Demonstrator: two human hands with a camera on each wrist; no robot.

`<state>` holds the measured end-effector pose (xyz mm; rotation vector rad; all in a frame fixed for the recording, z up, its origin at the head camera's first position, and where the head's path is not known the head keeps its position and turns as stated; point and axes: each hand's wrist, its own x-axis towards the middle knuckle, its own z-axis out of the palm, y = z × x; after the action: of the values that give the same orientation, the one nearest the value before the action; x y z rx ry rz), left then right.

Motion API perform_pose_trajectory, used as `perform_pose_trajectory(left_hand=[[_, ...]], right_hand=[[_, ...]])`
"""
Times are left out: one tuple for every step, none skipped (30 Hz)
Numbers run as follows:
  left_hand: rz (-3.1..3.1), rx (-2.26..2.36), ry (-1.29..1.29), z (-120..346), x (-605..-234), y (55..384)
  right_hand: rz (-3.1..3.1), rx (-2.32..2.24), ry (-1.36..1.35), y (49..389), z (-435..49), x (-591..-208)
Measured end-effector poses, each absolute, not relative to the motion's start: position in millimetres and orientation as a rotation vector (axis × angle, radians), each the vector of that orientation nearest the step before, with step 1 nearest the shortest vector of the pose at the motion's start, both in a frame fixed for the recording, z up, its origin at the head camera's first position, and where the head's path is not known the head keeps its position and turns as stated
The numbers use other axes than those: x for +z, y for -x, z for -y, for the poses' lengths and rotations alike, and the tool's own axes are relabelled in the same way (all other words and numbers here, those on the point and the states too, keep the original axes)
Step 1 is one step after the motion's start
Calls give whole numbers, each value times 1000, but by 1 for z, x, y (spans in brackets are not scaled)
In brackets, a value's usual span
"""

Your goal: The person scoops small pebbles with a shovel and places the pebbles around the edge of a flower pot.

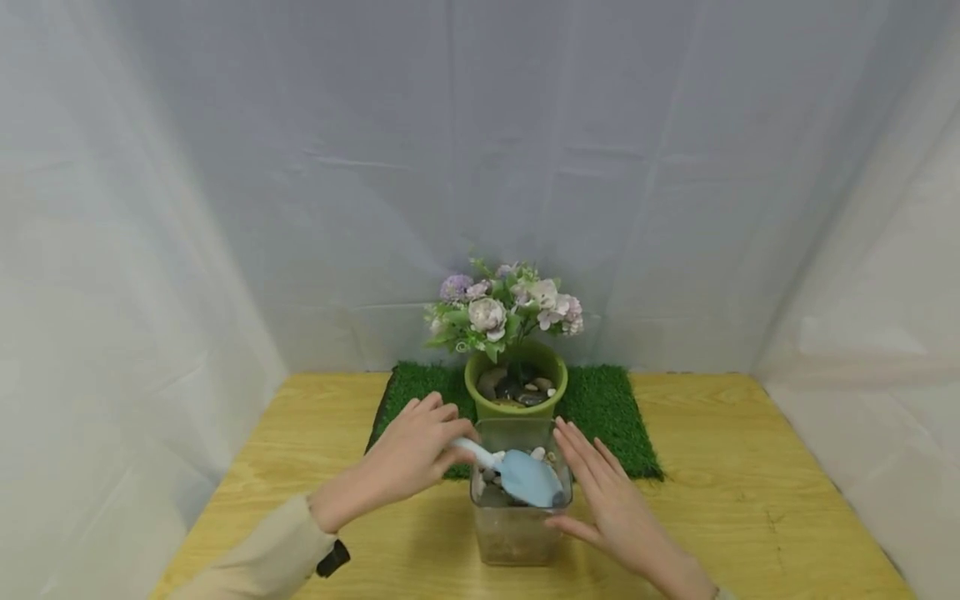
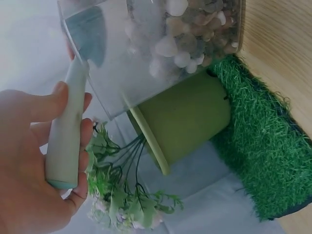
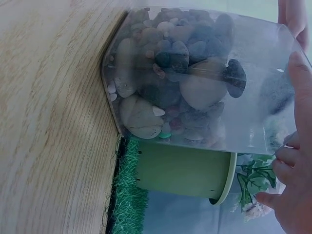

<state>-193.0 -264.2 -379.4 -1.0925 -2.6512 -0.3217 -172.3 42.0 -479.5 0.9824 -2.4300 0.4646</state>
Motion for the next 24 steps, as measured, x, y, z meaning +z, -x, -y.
perform_pose_trajectory(left_hand=[[2655,-340,1068,266,-379,192],[2653,-359,1049,268,-380,192],[2650,-380,1032,270,-380,191],[2648,-399,1016,272,-381,190],[2644,-420,1003,274,-382,189],[2640,-443,990,276,-382,188],[2636,-459,975,277,-384,187],[2629,-478,963,279,-385,186],[2624,-499,947,280,-387,185],[2617,-517,930,282,-389,184],[2608,-538,912,284,-391,184],[2598,-562,895,285,-393,183],[2587,-578,876,287,-395,182],[2577,-594,859,288,-396,181],[2567,-605,841,290,-398,180],[2558,-611,826,291,-399,179],[2549,-614,813,292,-400,179],[2543,-610,801,293,-400,179],[2539,-600,788,294,-400,179],[2535,-593,777,294,-399,179],[2531,-582,766,294,-399,180],[2526,-569,757,294,-397,181],[2521,-557,745,294,-396,183],[2514,-546,733,293,-394,186]], right_hand=[[2433,463,-982,172,-42,-479],[2437,465,-982,172,-42,-479],[2440,468,-982,172,-42,-478],[2444,469,-982,172,-42,-478],[2449,470,-981,172,-42,-478],[2452,473,-981,172,-42,-478],[2454,474,-980,172,-41,-478],[2456,477,-980,172,-41,-478],[2460,474,-979,171,-41,-478],[2464,474,-979,171,-41,-478],[2463,472,-981,171,-41,-478],[2459,475,-983,171,-41,-478],[2457,475,-984,171,-41,-479],[2457,476,-983,171,-41,-479],[2455,475,-983,171,-41,-479],[2450,475,-983,172,-41,-479],[2447,474,-982,172,-41,-479],[2449,473,-981,172,-41,-479],[2453,470,-978,172,-41,-479],[2457,466,-976,172,-42,-478],[2458,462,-977,172,-42,-478],[2458,458,-978,172,-42,-479],[2460,456,-979,172,-42,-478],[2459,452,-981,172,-42,-478]])
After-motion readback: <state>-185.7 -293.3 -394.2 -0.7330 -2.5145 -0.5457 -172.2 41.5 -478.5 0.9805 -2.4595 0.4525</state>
